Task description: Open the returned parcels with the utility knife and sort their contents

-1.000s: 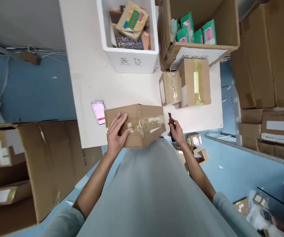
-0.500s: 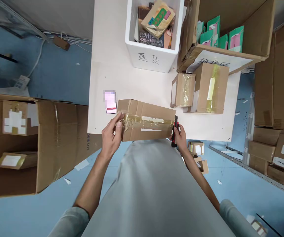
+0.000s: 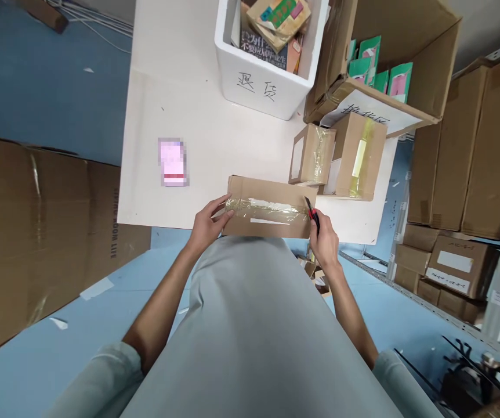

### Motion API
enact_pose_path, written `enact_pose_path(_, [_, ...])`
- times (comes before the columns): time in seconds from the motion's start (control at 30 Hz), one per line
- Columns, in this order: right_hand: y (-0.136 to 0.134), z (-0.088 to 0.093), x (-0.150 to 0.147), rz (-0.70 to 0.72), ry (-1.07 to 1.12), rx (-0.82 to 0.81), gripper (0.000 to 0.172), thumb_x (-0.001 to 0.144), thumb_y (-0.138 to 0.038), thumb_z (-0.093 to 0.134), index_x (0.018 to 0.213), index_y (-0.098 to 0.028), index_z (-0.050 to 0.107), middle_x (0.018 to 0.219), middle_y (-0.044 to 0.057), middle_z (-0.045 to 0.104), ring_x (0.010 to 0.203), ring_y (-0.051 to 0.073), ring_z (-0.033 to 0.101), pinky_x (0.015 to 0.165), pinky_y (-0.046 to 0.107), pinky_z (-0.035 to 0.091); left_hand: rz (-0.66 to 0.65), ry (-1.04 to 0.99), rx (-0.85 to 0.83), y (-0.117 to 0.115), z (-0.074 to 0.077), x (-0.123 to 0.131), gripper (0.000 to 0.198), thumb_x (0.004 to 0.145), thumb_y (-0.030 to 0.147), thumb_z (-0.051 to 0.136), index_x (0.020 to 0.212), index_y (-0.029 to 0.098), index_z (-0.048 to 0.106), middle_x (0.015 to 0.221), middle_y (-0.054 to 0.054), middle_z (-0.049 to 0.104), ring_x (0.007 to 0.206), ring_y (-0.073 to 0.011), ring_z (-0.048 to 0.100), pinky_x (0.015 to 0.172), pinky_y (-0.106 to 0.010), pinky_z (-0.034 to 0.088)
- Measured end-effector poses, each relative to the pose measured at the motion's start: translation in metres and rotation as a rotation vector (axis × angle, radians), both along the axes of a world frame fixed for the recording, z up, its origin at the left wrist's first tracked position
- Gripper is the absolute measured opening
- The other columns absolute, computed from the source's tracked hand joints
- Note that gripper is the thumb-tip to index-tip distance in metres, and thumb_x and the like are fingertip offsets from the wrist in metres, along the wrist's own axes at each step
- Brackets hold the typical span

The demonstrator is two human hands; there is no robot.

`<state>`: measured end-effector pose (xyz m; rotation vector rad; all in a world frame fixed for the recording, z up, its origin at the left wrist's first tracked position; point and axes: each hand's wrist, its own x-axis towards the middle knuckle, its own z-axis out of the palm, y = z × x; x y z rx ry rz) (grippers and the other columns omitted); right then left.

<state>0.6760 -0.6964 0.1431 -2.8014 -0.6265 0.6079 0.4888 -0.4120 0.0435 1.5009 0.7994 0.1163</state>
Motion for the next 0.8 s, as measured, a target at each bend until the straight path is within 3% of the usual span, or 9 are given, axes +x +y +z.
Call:
enact_pose_path(0.07, [0.024,0.018,-0.003,0.174,-0.048,-0.13,0.054,0.117,-0.032,0.027,0.164,-0.02,0.053,0.142,0.014,0.073,0.114,0.025,0.075,0.083,0.029,0.055,0.001,-0.015,-0.042,0.003,-0.006,-0.002,0.079,0.089,0.076,0.078,0.15,0.027,0.071,0.163,-0.014,0.063,0.149,-0.0384,0.062,0.116,-0.053,0.063])
enact_pose_path(0.17, [0.07,0.039,-0.009,0.459,0.012,-0.273,0.052,0.121,-0.036,0.03,0.167,-0.027,0.052,0.131,0.01,0.076,0.11,0.023,0.075,0.079,0.026,0.05,-0.008,-0.044,-0.082,0.006,-0.01,-0.002,0.078,0.088,0.076,0.08,0.149,0.027,0.072,0.165,-0.014,0.061,0.15,-0.0387,0.062,0.118,-0.054,0.061])
enact_pose_path(0.33, [0.139,0.047,-0.014,0.79,0.085,-0.419,0.051,0.123,-0.036,0.03,0.172,-0.035,0.044,0.127,0.011,0.076,0.106,0.026,0.077,0.08,0.029,0.048,-0.021,-0.104,-0.123,0.008,-0.015,0.0,0.077,0.089,0.075,0.08,0.148,0.026,0.072,0.164,-0.014,0.061,0.149,-0.0384,0.063,0.125,-0.056,0.055])
enact_pose_path(0.5, [0.169,0.046,-0.013,0.917,0.103,-0.539,0.056,0.12,-0.026,0.034,0.175,-0.03,0.035,0.135,0.017,0.074,0.112,0.029,0.077,0.086,0.034,0.051,-0.007,-0.135,-0.17,0.006,-0.017,0.001,0.076,0.089,0.073,0.081,0.148,0.026,0.072,0.166,-0.014,0.059,0.151,-0.0396,0.062,0.124,-0.057,0.057])
enact_pose_path(0.8, [0.182,0.042,-0.017,0.967,0.071,-0.561,0.056,0.116,-0.017,0.035,0.171,-0.026,0.04,0.136,0.017,0.074,0.111,0.03,0.079,0.085,0.035,0.055,0.007,-0.16,-0.162,0.005,-0.017,0.002,0.07,0.091,0.069,0.08,0.146,0.027,0.074,0.164,-0.014,0.062,0.149,-0.0391,0.064,0.119,-0.056,0.061])
